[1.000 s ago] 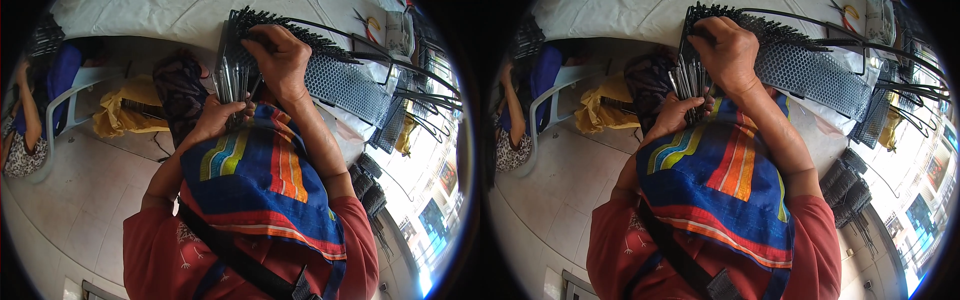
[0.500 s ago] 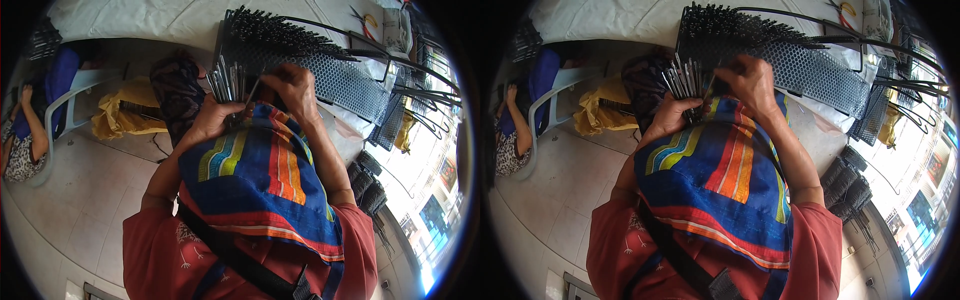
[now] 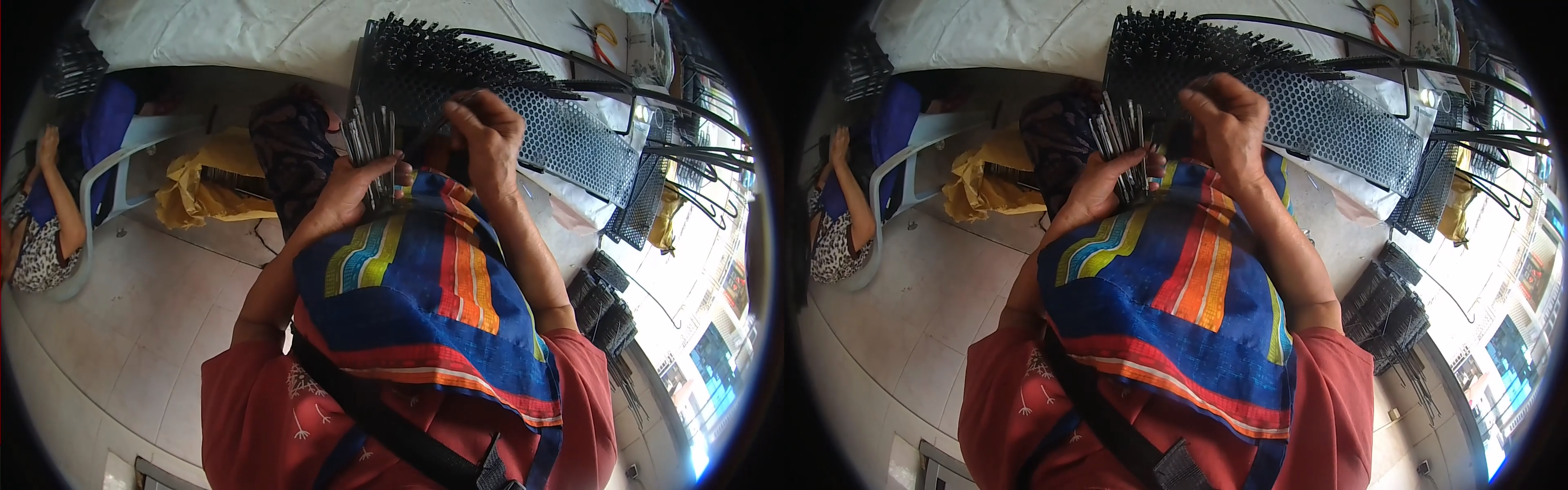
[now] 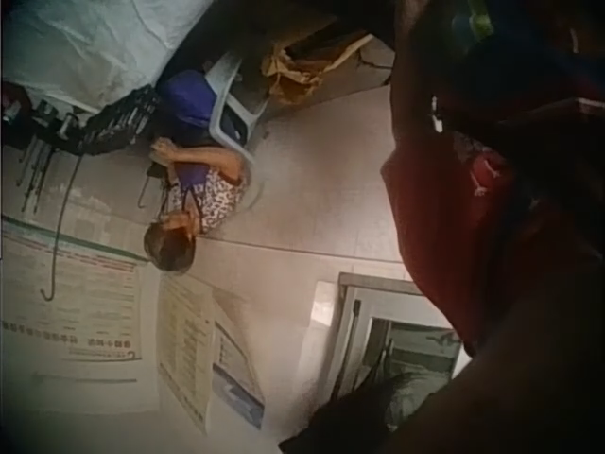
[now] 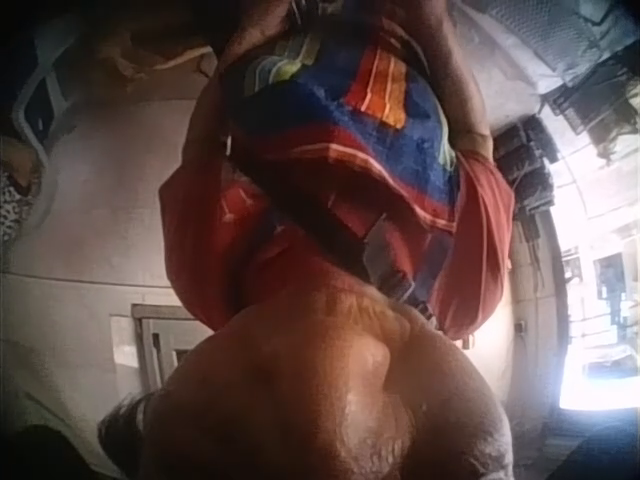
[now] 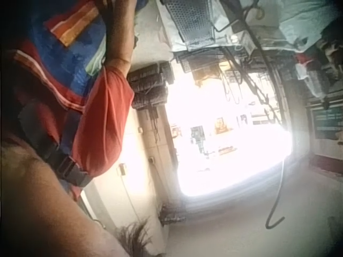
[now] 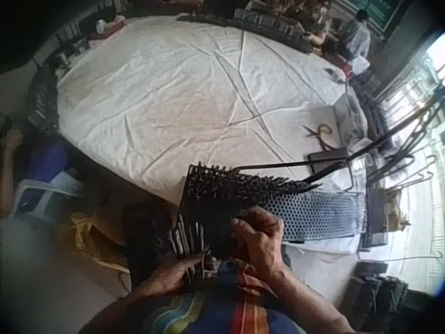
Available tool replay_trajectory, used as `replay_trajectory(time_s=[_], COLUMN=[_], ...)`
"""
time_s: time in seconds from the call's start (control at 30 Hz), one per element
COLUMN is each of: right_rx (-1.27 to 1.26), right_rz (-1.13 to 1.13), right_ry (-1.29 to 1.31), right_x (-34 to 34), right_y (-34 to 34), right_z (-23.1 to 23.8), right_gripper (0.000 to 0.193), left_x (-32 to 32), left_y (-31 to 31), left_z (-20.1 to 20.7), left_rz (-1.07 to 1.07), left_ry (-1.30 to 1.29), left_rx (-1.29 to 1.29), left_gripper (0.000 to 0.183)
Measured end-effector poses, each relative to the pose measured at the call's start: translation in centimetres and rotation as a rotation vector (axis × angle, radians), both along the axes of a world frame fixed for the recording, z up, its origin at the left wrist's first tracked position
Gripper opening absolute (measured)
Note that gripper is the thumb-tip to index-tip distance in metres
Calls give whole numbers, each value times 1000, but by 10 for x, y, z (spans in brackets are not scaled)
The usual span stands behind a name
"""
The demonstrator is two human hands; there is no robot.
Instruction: The person assembles small metal pins into a flexible black mesh mat on a workspace table by hand.
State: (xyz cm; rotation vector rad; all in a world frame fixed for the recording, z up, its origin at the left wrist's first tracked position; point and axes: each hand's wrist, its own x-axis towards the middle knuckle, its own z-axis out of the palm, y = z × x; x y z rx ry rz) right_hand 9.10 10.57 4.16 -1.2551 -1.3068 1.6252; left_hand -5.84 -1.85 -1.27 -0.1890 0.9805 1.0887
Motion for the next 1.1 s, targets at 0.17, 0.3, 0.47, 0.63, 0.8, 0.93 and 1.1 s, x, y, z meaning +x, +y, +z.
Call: replay_trajectory(time_s=[0.17, 0.3, 0.47, 0.63, 0.8, 0.93, 1.1], right_rx=[339, 480, 483, 636, 772, 780, 818], right_rz=[-143, -99, -81, -42, 7, 4, 8], right_ry=[48, -20, -55, -112, -221, -273, -300], right_x=[-12, -18, -20, -25, -34, -40, -38], right_y=[12, 19, 19, 21, 25, 28, 30], right_z=[8, -3, -1, -9, 0, 4, 1], right_gripper=[10, 12, 14, 14, 15, 14, 14], left_x=[8, 5, 4, 4, 3, 3, 3], left_y=[-11, -5, -7, -2, -2, -3, -4], left_z=[1, 2, 3, -3, 1, -5, -4], left_rz=[-26, -53, -115, -62, -83, -64, -86], left_ry=[140, 54, 99, -12, 74, 29, 74], left_rx=[155, 151, 163, 148, 115, 148, 137], left_gripper=[21, 24, 25, 23, 19, 19, 19])
